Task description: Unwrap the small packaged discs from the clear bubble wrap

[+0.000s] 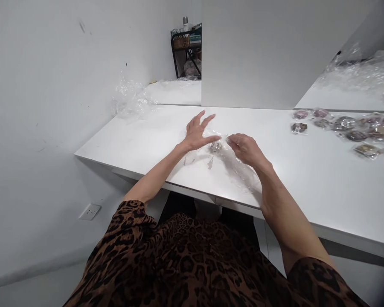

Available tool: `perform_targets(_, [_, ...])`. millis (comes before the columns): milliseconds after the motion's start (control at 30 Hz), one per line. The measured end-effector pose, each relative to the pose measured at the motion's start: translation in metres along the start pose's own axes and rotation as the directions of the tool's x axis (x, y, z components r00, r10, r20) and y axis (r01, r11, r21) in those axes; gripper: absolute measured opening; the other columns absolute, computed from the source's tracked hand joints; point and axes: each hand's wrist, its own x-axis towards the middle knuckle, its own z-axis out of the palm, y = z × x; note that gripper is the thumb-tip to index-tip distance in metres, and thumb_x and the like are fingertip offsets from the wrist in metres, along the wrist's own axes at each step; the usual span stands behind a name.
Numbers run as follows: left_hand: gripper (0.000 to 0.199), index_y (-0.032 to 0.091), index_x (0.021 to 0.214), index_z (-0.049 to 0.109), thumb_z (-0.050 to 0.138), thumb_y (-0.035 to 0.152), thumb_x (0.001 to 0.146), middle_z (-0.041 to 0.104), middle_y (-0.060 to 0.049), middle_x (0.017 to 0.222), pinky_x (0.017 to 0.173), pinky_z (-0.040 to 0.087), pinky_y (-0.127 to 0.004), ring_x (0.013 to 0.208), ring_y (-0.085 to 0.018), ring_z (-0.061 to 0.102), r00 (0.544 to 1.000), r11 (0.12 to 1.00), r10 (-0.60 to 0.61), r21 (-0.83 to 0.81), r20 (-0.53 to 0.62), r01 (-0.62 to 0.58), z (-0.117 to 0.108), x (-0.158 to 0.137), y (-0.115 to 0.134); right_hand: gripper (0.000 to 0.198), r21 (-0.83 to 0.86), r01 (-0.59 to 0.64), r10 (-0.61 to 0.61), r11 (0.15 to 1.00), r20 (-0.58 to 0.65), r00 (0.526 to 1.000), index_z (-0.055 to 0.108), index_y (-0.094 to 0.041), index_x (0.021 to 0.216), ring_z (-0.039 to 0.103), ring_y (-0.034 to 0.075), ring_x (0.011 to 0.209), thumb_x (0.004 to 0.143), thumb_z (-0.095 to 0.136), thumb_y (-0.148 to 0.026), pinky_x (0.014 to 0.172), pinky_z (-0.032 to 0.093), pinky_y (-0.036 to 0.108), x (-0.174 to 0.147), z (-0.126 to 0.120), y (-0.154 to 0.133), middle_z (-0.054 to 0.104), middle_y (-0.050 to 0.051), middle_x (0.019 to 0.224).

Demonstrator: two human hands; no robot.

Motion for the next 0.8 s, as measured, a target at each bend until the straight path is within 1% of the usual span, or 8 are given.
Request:
perform_targets(100, [0.054, 0.026, 0.119, 0.07, 0.082, 0.055, 0.075, 0.051, -0.01, 0.156, 0.126, 0.019, -0.055, 0.156, -0.039, 0.027, 0.968, 0.985, 0.165, 0.012, 0.189, -0.17, -0.003, 0.011, 0.013, 0.016, 0.097, 0.083, -0.077, 0.992, -0.063, 0.995, 0.072, -0.023, 0.086, 0.06, 0.027, 0.095, 0.093, 0.058, -0.02, 0.091, 0.045, 0.041, 0.009, -0.011, 0.002, 0.07, 0.008, 0.089])
perform_targets(233, [0.008, 0.02, 0.084, 0.07, 0.072, 0.028, 0.084, 0.073, -0.01, 0.1, 0.109, 0.041, -0.045, 0.117, -0.032, 0.064, 0.942, 0.998, 0.066, -0.033, 0.329, -0.058, 0.0, 0.02, 0.022, 0.013, 0.066, 0.102, -0.084, 0.993, -0.232, 0.969, 0.075, -0.023, 0.096, 0.061, 0.031, 0.108, 0.091, 0.063, -0.025, 0.105, 0.043, 0.053, 0.019, -0.032, -0.001, 0.073, 0.009, 0.101])
perform_targets(367, [0.008, 0.019, 0.081, 0.063, 0.061, 0.017, 0.088, 0.069, -0.007, 0.076, 0.085, 0.049, -0.035, 0.084, -0.024, 0.068, 0.973, 0.989, -0.134, -0.029, 0.189, 0.142, -0.001, 0.019, 0.011, 0.026, 0.041, 0.115, -0.073, 0.993, -0.549, 0.833, 0.071, -0.024, 0.113, 0.054, 0.033, 0.127, 0.097, 0.057, -0.039, 0.109, 0.043, 0.058, -0.008, -0.045, -0.032, 0.066, 0.011, 0.123])
perform_targets(433, [0.007, 0.018, 0.082, 0.061, 0.062, 0.016, 0.089, 0.067, -0.006, 0.071, 0.077, 0.048, -0.033, 0.074, -0.022, 0.067, 0.963, 0.967, -0.245, -0.05, 0.116, 0.252, -0.004, 0.02, 0.001, 0.03, 0.145, 0.111, -0.002, 0.983, -0.6, 0.8, 0.068, -0.024, 0.115, 0.058, 0.03, 0.12, 0.101, 0.051, -0.043, 0.102, 0.05, 0.053, -0.033, -0.037, -0.055, 0.066, 0.012, 0.12])
perform_targets(533, [0.005, 0.018, 0.086, 0.057, 0.061, 0.019, 0.09, 0.064, -0.004, 0.067, 0.063, 0.045, -0.03, 0.055, -0.016, 0.061, 0.914, 0.897, -0.391, -0.178, 0.104, 0.404, -0.01, 0.02, -0.013, 0.033, 0.448, 0.036, 0.151, 0.893, -0.374, 0.915, 0.065, -0.023, 0.116, 0.063, 0.024, 0.102, 0.097, 0.058, -0.049, 0.088, 0.056, 0.043, -0.061, -0.003, -0.074, 0.066, 0.011, 0.11])
perform_targets(600, [0.006, 0.019, 0.088, 0.055, 0.06, 0.02, 0.09, 0.064, -0.003, 0.069, 0.055, 0.038, -0.027, 0.047, -0.013, 0.055, 0.87, 0.815, -0.474, -0.307, 0.136, 0.492, -0.015, 0.018, -0.016, 0.044, 0.644, -0.141, 0.289, 0.752, -0.129, 0.949, 0.061, -0.023, 0.119, 0.063, 0.021, 0.099, 0.088, 0.068, -0.054, 0.08, 0.057, 0.037, -0.062, 0.026, -0.07, 0.064, 0.01, 0.113])
perform_targets(700, [0.008, 0.019, 0.087, 0.051, 0.059, 0.019, 0.09, 0.066, -0.005, 0.075, 0.049, 0.031, -0.025, 0.045, -0.011, 0.053, 0.785, 0.642, -0.575, -0.466, 0.231, 0.608, -0.024, 0.01, -0.009, 0.055, 0.808, -0.365, 0.516, 0.463, 0.089, 0.852, 0.054, -0.025, 0.117, 0.062, 0.017, 0.095, 0.078, 0.076, -0.057, 0.072, 0.057, 0.029, -0.039, 0.054, -0.052, 0.06, 0.007, 0.115])
perform_targets(800, [0.011, 0.019, 0.085, 0.048, 0.056, 0.02, 0.093, 0.072, -0.011, 0.084, 0.047, 0.028, -0.024, 0.045, -0.009, 0.049, 0.758, 0.516, -0.559, -0.575, 0.336, 0.635, -0.031, 0.001, 0.005, 0.053, 0.887, -0.385, 0.596, 0.255, 0.169, 0.785, 0.049, -0.028, 0.112, 0.059, 0.013, 0.081, 0.076, 0.075, -0.057, 0.064, 0.055, 0.024, -0.01, 0.057, -0.043, 0.057, 0.003, 0.106])
